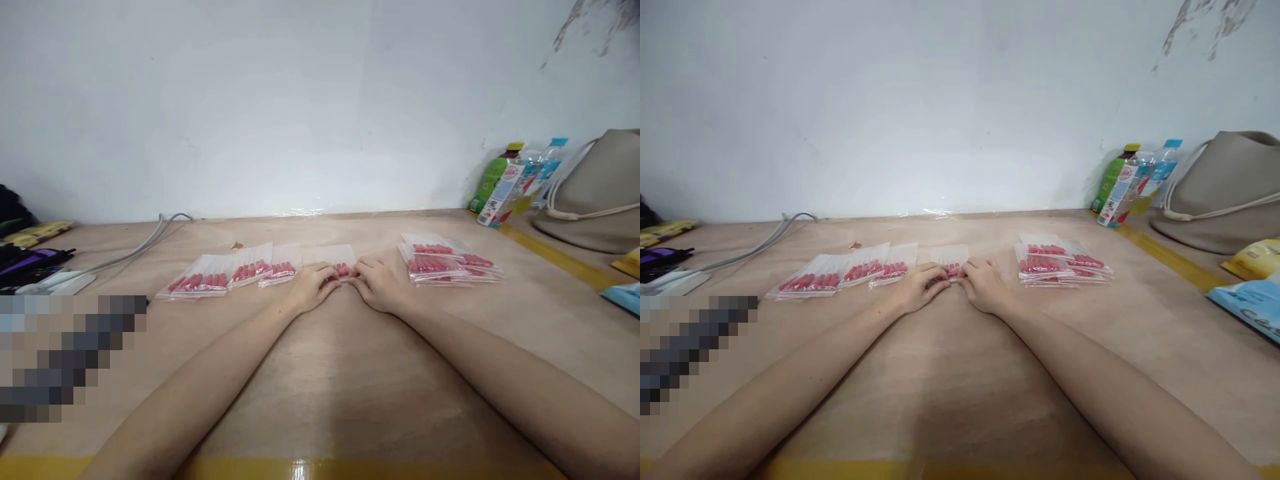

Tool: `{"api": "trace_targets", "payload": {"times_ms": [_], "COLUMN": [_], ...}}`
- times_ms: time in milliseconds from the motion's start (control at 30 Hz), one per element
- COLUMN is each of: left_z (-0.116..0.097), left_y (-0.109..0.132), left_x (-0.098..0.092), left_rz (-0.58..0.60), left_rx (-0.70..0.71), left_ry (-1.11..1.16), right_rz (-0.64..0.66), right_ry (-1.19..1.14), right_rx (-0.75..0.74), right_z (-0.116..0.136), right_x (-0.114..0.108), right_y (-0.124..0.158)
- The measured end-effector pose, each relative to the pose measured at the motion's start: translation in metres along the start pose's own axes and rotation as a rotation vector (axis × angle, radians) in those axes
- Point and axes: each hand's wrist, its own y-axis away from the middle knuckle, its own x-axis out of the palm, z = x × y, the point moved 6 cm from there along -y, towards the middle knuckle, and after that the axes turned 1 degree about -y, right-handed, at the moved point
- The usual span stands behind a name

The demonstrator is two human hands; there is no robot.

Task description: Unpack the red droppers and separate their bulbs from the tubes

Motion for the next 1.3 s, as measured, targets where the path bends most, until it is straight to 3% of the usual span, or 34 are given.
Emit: {"api": "trace_targets", "payload": {"times_ms": [167, 400, 533, 833, 1067, 1300], "left_z": [-0.002, 0.001, -0.001, -0.004, -0.001, -0.003], "left_y": [-0.002, -0.006, -0.006, -0.005, -0.007, -0.007], "left_x": [-0.001, -0.004, -0.005, 0.0, -0.006, -0.008], "left_rz": [-0.028, -0.076, -0.09, -0.013, -0.093, -0.083], "left_rx": [0.01, -0.103, -0.093, -0.063, -0.143, -0.145], "left_ry": [0.076, 0.242, 0.268, 0.321, 0.392, 0.388], "right_rz": [0.005, -0.128, -0.206, -0.234, -0.254, -0.267], "right_ry": [0.0, 0.088, 0.116, 0.169, 0.188, 0.185], "right_rx": [0.028, -0.135, -0.171, -0.167, -0.199, -0.201], "right_z": [0.001, 0.015, 0.014, 0.015, 0.02, 0.02], "right_x": [-0.004, -0.013, -0.011, -0.016, -0.021, -0.024], "right_y": [0.0, 0.002, 0.003, 0.003, 0.003, 0.004]}}
